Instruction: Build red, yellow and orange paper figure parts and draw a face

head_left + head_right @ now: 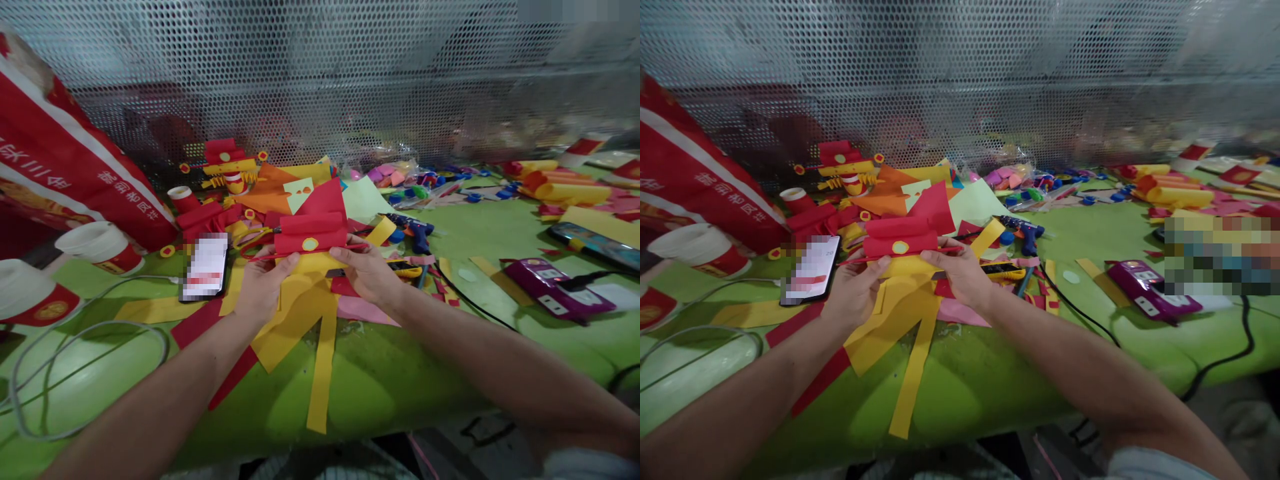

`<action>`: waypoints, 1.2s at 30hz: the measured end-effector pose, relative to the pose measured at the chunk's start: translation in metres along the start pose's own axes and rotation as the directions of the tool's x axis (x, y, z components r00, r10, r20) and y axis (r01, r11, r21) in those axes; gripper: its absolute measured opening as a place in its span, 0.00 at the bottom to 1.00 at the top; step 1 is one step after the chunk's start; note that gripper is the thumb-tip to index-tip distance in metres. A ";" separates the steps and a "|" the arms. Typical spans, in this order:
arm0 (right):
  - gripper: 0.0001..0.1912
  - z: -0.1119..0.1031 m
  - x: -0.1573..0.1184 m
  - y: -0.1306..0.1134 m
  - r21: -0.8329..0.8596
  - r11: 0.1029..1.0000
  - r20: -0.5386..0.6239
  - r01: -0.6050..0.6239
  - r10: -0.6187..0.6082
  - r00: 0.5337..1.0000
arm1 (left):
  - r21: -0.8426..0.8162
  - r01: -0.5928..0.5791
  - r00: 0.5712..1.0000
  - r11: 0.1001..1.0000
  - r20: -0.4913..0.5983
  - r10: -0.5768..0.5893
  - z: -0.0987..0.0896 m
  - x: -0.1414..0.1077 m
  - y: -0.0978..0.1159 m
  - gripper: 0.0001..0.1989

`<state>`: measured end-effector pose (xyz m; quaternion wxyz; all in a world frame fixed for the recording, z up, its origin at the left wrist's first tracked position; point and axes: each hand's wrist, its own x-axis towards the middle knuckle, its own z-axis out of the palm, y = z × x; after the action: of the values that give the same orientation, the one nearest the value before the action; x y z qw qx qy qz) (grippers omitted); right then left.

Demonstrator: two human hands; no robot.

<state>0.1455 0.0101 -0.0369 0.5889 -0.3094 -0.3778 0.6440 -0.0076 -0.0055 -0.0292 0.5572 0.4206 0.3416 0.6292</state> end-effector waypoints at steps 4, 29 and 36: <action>0.16 -0.001 0.001 0.001 -0.010 1.000 0.009 0.020 -0.020 1.000 | -0.004 0.008 1.000 1.000 0.010 -0.008 0.001 -0.001 0.001 0.16; 0.16 -0.012 0.015 -0.005 0.060 0.997 -0.162 0.038 -0.028 0.986 | 0.085 0.042 0.979 0.996 -0.200 -0.025 -0.011 0.010 0.001 0.16; 0.17 -0.009 0.014 -0.003 0.028 0.999 -0.145 0.044 -0.039 0.989 | 0.217 0.080 0.984 0.973 -0.172 -0.042 -0.010 0.006 -0.001 0.12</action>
<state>0.1531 0.0246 -0.0379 0.6328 -0.3379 -0.3305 0.6133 -0.0168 0.0006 -0.0333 0.4951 0.4160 0.4681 0.6022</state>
